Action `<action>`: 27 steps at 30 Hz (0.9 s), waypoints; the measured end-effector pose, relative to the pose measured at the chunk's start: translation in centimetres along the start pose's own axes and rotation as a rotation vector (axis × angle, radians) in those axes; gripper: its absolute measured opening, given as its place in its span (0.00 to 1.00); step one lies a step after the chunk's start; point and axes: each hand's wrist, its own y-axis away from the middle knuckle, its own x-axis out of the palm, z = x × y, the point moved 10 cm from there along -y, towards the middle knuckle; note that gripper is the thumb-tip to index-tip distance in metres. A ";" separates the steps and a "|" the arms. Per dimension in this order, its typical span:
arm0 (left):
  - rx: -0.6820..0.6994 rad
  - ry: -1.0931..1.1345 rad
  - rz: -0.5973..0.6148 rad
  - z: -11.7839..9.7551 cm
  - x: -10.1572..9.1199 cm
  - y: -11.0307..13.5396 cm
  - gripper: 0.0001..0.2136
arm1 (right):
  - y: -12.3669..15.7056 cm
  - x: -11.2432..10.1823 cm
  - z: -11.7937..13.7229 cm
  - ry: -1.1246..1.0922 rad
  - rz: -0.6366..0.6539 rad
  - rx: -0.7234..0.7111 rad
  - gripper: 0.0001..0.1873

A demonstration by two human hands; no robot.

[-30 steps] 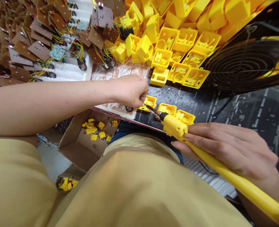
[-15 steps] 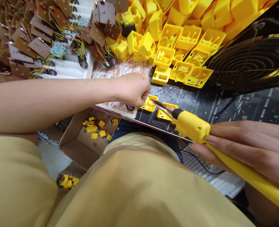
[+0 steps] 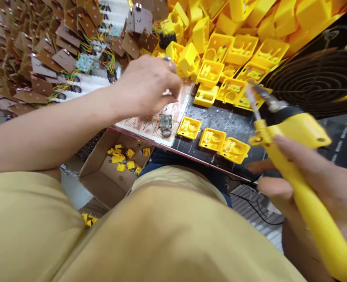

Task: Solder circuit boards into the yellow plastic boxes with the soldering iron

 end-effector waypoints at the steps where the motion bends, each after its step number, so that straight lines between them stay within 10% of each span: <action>1: 0.000 -0.015 0.021 0.7 0.2 0.8 0.12 | -0.3 0.4 0.0 0.003 0.021 -0.018 0.27; 5: 0.088 -0.088 0.088 1.5 3.4 3.6 0.14 | -1.9 1.8 0.5 0.129 -0.002 -0.164 0.07; 11: 0.109 -0.096 0.130 1.7 6.3 5.0 0.10 | -3.2 6.0 0.6 0.131 0.050 -0.280 0.20; 19: -0.058 0.686 -0.060 3.5 4.4 4.7 0.14 | -4.6 8.4 1.9 0.166 -0.030 -0.221 0.18; 27: -0.089 1.160 0.196 3.4 7.3 3.1 0.17 | -4.0 8.3 1.3 0.110 0.010 -0.186 0.22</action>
